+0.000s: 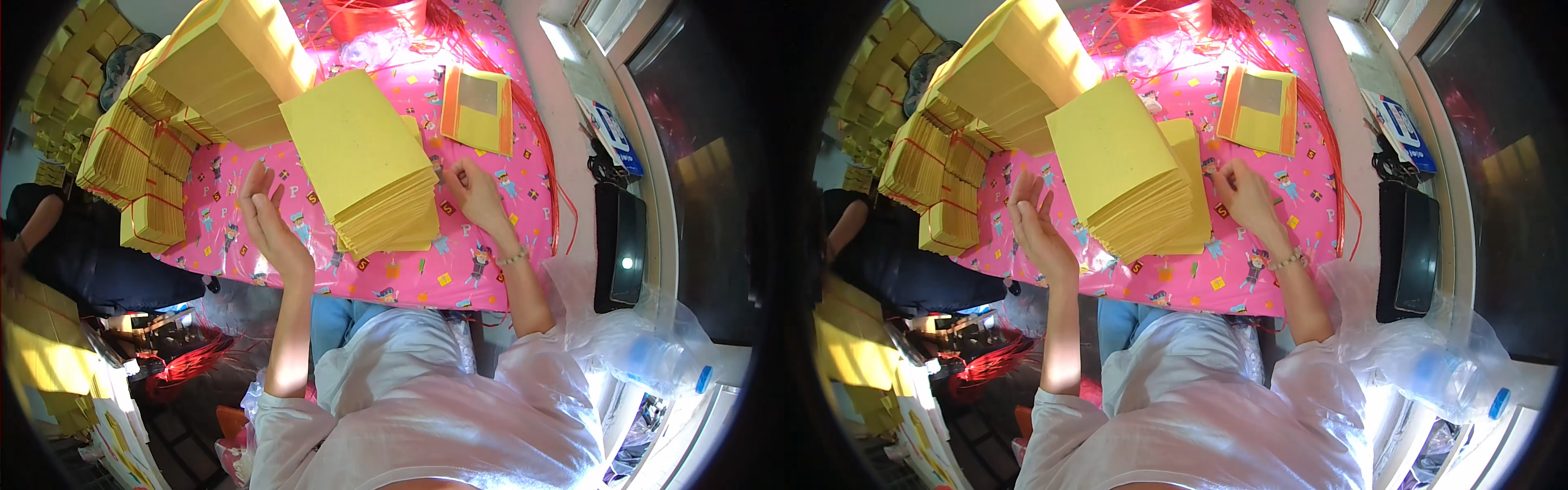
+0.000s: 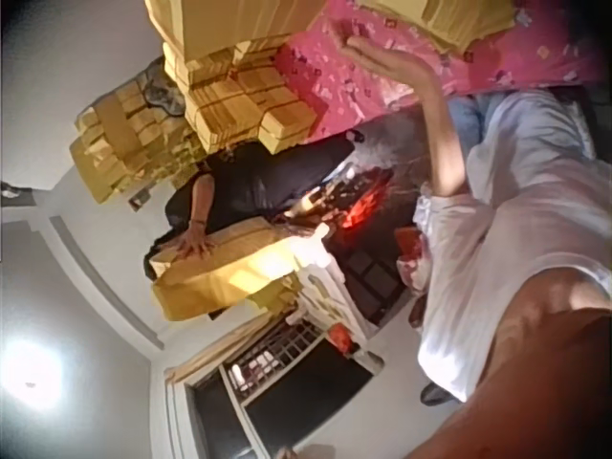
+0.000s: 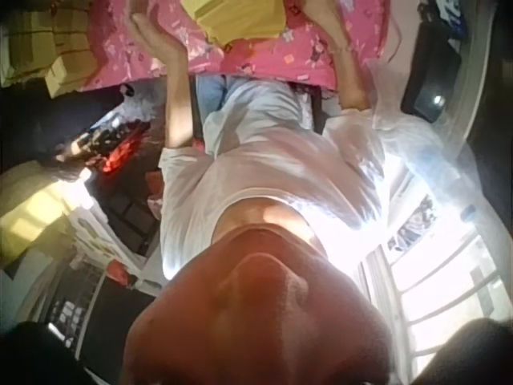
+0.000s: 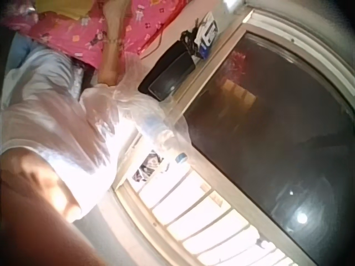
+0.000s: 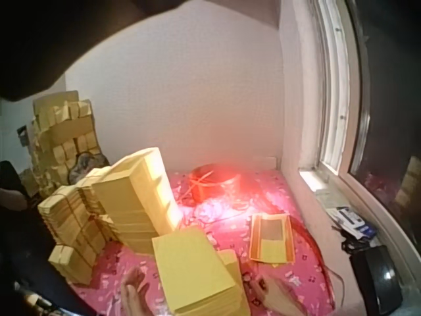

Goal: The person sits on the floor and folds yellow paper sheets one by one, inserting a smaller sheet into a larger one. They stack the folded items and eventually tie a bundle with a red string.

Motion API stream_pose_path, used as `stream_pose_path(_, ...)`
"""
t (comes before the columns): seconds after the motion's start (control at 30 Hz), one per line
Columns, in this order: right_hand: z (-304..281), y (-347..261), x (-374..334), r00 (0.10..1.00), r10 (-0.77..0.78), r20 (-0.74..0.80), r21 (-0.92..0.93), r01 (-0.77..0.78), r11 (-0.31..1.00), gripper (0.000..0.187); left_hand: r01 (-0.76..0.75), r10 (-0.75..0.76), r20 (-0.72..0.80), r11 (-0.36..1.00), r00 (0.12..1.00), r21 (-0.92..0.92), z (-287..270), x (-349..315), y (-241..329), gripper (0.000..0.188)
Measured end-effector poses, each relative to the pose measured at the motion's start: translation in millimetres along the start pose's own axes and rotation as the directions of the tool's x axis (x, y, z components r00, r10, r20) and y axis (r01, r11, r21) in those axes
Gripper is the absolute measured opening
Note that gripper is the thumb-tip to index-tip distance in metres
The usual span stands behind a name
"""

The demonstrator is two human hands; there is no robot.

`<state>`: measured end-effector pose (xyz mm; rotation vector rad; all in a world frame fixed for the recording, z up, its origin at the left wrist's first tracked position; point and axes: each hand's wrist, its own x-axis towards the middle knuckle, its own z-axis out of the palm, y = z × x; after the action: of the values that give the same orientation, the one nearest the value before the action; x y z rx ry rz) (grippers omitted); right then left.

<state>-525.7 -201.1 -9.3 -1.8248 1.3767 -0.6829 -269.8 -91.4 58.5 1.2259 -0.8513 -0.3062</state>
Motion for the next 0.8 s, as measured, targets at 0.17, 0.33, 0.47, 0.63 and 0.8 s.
stream_pose_path(0.17, -18.0, -67.8, 1.0, 0.964, -0.267, 0.001, 0.634, 0.206, 0.745, 0.012, -0.301, 0.301, 0.001, 0.951, 0.954, 0.071, -2.3, -7.5, 28.8, 0.035)
stream_pose_path(0.33, -60.5, -136.7, -42.5, 0.888, -0.409, -0.210, 0.696, 0.429, 0.576, 0.008, -0.196, 0.213, 0.506, 0.977, 0.836, -0.086, -6.9, -4.3, 103.5, 0.031)
stream_pose_path(0.47, -66.3, -154.2, -72.2, 0.855, -0.510, -0.093, 0.634, 0.445, 0.632, 0.006, -0.009, 0.075, 0.779, 0.996, 0.622, -0.089, 23.6, -9.9, 137.2, 0.035)
stream_pose_path(0.63, -63.5, -155.8, -81.3, 0.895, -0.345, -0.282, 0.586, 0.445, 0.677, 0.011, 0.357, -0.119, 0.931, 0.934, 0.345, -0.013, 43.4, -10.9, 138.5, 0.041)
stream_pose_path(0.8, -77.7, -153.7, -73.2, 0.848, -0.277, -0.452, 0.676, 0.528, 0.513, 0.010, 0.316, -0.060, 0.979, 0.949, 0.194, -0.005, 51.7, -71.2, 77.0, 0.039)
